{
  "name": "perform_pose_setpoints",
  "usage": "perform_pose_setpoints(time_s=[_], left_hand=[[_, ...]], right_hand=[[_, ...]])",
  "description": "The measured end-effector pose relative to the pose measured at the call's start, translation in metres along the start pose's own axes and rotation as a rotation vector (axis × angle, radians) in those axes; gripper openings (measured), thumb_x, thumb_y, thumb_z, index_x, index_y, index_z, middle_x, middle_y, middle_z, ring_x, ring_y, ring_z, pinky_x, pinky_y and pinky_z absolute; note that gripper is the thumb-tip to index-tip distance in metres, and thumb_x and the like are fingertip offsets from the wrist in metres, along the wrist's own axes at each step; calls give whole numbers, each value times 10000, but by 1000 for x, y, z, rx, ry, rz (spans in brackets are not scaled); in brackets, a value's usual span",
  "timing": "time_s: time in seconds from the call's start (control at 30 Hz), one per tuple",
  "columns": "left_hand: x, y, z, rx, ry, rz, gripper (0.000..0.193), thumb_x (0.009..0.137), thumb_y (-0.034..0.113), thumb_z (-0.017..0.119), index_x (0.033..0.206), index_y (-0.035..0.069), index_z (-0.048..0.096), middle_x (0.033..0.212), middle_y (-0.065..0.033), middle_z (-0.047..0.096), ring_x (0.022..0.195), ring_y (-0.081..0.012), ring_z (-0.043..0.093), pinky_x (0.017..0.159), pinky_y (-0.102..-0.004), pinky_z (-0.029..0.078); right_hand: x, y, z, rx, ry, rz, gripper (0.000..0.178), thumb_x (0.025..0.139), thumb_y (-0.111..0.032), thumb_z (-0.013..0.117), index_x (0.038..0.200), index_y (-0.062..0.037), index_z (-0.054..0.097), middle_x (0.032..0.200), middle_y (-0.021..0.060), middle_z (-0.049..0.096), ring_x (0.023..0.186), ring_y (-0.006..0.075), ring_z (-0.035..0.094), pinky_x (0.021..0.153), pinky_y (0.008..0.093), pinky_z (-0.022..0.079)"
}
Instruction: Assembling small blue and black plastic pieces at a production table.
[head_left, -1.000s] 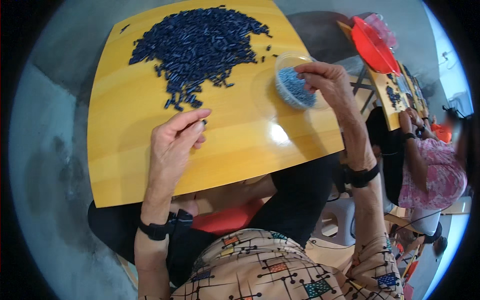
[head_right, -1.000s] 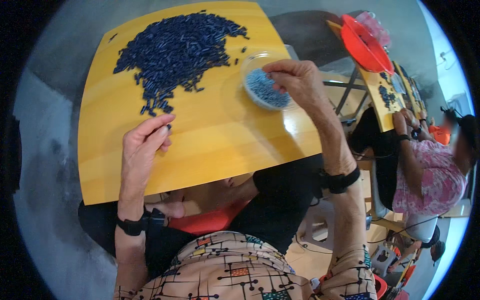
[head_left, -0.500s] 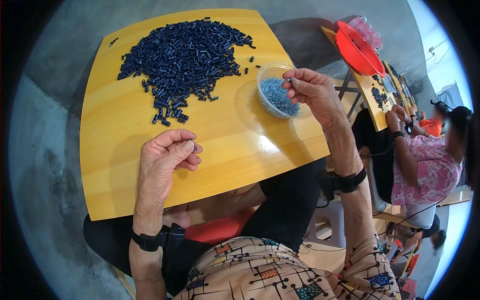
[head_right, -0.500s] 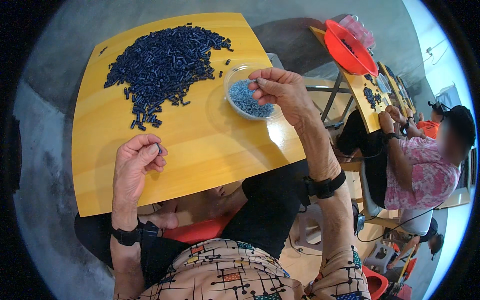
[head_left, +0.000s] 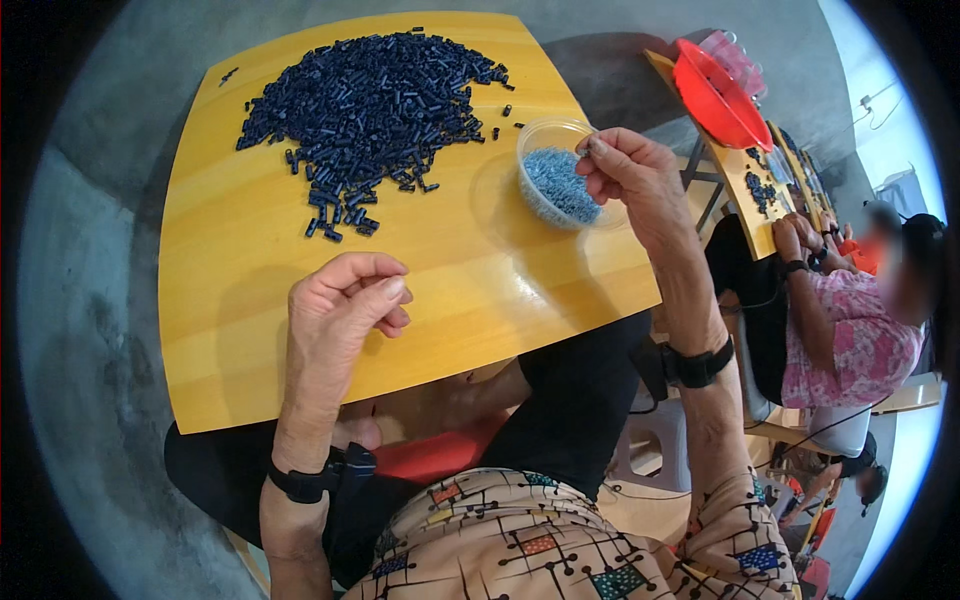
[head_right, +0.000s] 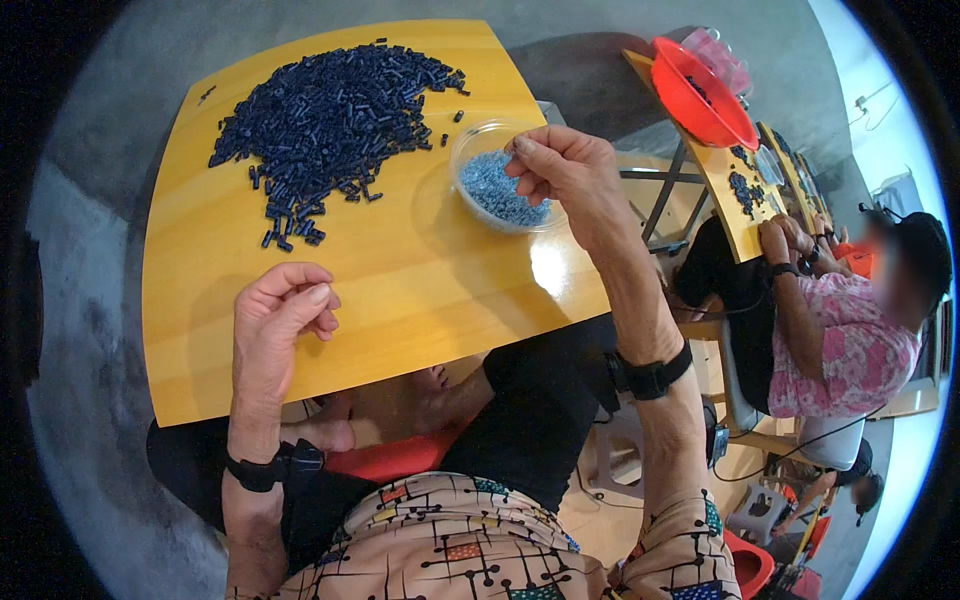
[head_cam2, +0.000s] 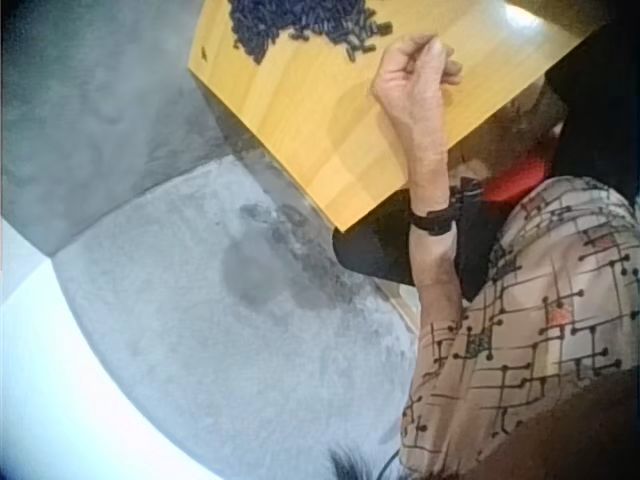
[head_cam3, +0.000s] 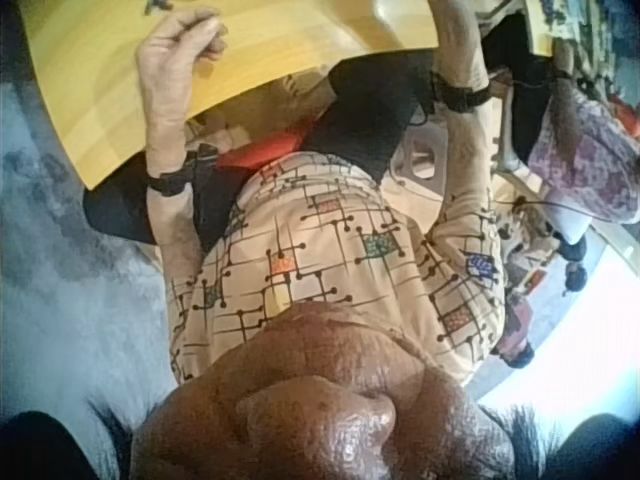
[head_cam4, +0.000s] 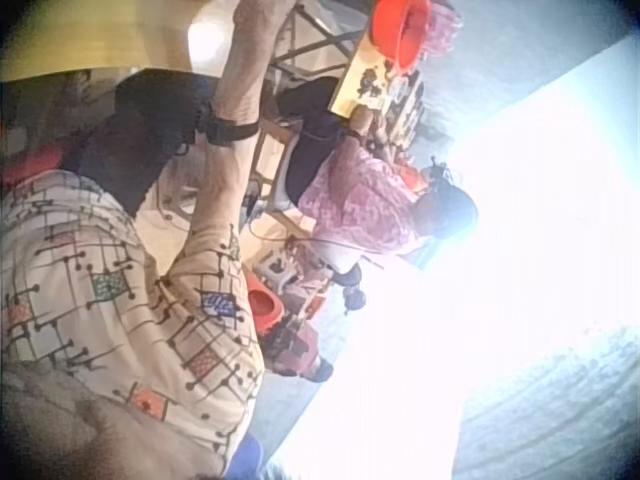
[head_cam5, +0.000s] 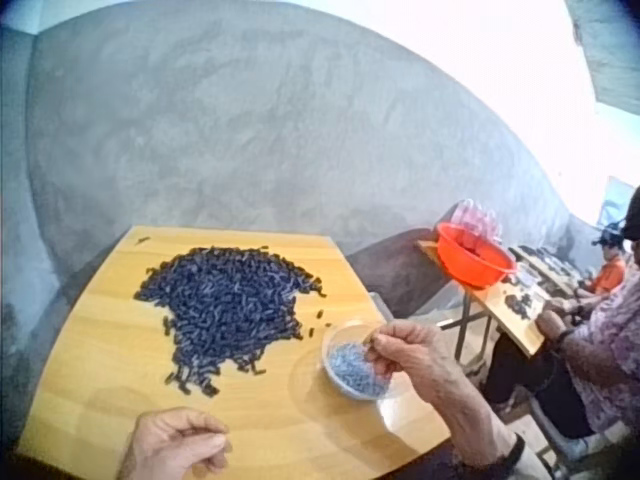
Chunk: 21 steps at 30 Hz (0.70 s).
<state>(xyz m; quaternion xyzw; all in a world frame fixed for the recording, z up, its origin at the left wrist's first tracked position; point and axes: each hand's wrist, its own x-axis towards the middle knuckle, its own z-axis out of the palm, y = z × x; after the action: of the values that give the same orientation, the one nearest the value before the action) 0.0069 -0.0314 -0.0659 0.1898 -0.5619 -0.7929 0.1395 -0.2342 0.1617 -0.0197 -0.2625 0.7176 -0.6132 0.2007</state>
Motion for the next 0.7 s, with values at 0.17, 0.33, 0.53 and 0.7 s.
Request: perform_pose_setpoints(time_s=[0.17, 0.33, 0.53, 0.7], left_hand=[[-18, 7, 31, 118, 56, 147, 125, 799, 24, 664, 922, 0, 664, 755, -28, 625, 671, -57, 585, 590, -191, 486], [-20, 14, 36, 356, 96, 570, 151, 758, -11, 690, 906, -8, 660, 774, -47, 628, 689, -93, 604, 591, -204, 487], [-21, 13, 28, 606, 108, 785, 148, 736, -37, 682, 878, -2, 657, 778, -70, 624, 700, -152, 610, 616, -247, 483], [-24, 14, 27, 702, 121, 899, 146, 723, -55, 677, 845, 19, 647, 760, -83, 616, 667, -176, 625, 575, -266, 497]], right_hand=[[-47, -25, 50, 185, -91, 4, 165, 893, -176, 584, 883, -26, 651, 701, 34, 635, 542, 59, 535, 503, 184, 420], [-80, -12, 97, 385, -240, 176, 170, 893, -188, 586, 887, -28, 642, 712, 43, 638, 538, 67, 548, 480, 190, 435], [-84, -7, 113, 486, -287, 235, 168, 896, -183, 583, 878, -23, 630, 715, 44, 637, 537, 67, 550, 474, 191, 438], [-89, -8, 116, 583, -319, 287, 176, 899, -186, 581, 875, -18, 629, 725, 50, 641, 536, 74, 557, 472, 192, 447]])
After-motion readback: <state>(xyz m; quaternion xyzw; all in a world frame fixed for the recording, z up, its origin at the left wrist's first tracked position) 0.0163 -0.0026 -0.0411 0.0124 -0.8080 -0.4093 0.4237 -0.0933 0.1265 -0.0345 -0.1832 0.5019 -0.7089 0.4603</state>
